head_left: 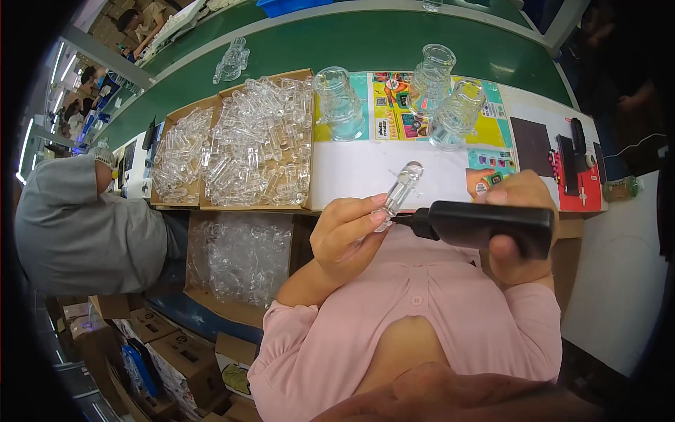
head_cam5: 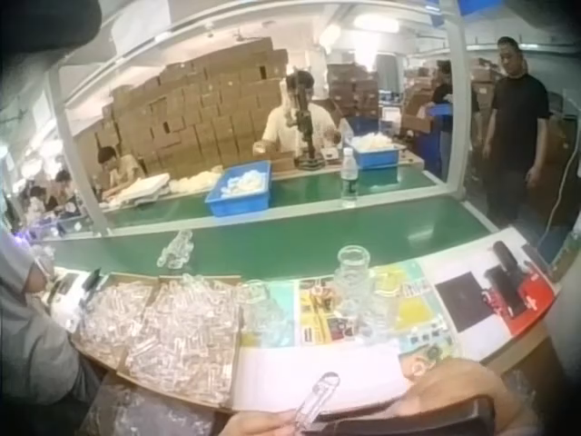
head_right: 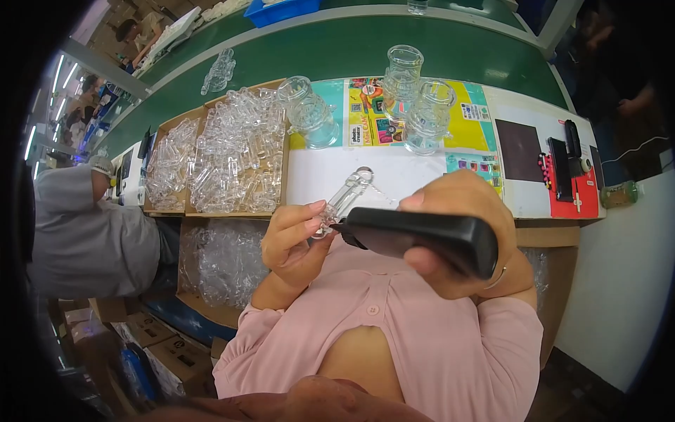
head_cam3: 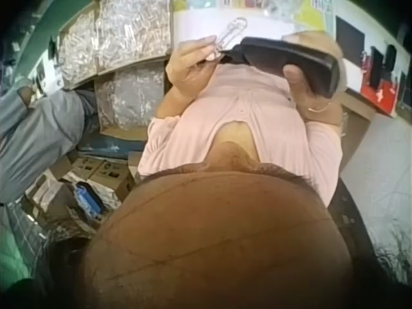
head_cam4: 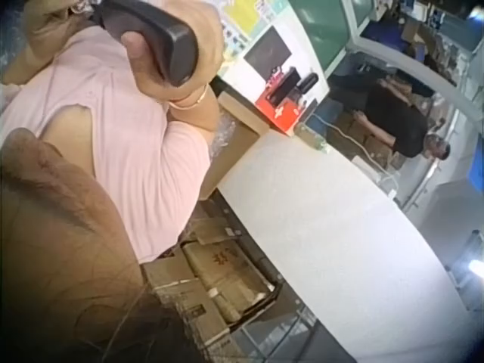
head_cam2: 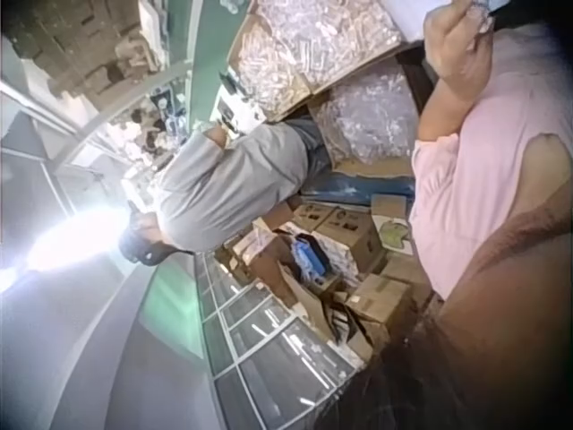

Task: Using a manual air blower to clean dust and debris from glass mugs and small glass components on a production line.

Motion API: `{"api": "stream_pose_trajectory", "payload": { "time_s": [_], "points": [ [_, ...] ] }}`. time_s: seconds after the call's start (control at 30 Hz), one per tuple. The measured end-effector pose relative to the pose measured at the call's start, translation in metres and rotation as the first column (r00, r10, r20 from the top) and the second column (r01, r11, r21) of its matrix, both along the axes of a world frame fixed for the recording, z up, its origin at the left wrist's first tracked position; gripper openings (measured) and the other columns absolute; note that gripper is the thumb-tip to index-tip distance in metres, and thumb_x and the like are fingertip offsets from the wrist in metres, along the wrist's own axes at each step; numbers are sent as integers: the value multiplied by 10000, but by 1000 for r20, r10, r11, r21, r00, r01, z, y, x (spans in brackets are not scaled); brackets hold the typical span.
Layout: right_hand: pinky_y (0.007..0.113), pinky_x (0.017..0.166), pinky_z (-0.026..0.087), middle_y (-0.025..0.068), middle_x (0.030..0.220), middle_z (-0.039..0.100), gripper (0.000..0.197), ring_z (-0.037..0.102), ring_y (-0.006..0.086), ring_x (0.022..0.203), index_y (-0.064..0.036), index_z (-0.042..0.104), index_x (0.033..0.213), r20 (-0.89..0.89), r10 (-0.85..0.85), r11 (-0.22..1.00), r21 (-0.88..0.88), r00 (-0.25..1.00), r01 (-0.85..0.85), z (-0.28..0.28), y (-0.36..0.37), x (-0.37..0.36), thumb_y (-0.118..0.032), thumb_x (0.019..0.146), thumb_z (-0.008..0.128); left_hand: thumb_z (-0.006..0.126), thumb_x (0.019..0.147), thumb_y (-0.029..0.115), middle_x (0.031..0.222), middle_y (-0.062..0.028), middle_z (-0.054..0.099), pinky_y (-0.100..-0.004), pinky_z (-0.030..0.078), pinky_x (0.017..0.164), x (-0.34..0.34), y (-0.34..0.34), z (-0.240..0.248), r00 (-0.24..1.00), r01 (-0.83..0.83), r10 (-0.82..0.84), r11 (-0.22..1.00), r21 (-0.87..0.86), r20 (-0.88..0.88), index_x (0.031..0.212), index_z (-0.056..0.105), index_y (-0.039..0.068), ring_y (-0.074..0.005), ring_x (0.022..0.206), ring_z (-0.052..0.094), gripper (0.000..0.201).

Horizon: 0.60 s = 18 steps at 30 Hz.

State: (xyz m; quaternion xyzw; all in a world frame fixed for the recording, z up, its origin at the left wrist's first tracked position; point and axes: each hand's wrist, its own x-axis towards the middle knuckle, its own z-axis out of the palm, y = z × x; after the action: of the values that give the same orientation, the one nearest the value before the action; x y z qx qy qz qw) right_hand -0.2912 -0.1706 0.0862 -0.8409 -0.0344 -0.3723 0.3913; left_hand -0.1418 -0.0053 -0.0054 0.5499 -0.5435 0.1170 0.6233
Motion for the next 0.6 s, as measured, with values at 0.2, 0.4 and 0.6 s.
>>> {"api": "stream_pose_trajectory", "payload": {
  "time_s": [0.2,0.4,0.6],
  "points": [
    [299,605,449,84,806,585,438,560,206,696,-29,522,1023,15,78,990,-116,997,-76,-3,3,-6,-360,770,660,720,572,-97,982,-137,617,-284,467,629,2,-2,3,996,-68,65,997,43,64,960,577,48,-223,737,575,438],
    [322,582,477,138,891,555,449,561,222,690,-18,493,999,113,208,946,-278,972,-170,-4,7,-5,-308,726,699,689,640,-104,1031,-150,596,-309,479,806,-6,-3,2,960,105,-90,994,44,-265,991,562,7,-251,933,589,389],
    [327,573,469,147,937,529,459,557,252,690,-20,475,1033,179,279,956,-144,943,-255,-17,-1,-10,-254,706,699,648,718,-82,1078,-192,565,-335,470,862,-8,1,0,492,443,-424,874,-201,-760,1081,456,-4,-245,1000,570,417]
  ]
}}
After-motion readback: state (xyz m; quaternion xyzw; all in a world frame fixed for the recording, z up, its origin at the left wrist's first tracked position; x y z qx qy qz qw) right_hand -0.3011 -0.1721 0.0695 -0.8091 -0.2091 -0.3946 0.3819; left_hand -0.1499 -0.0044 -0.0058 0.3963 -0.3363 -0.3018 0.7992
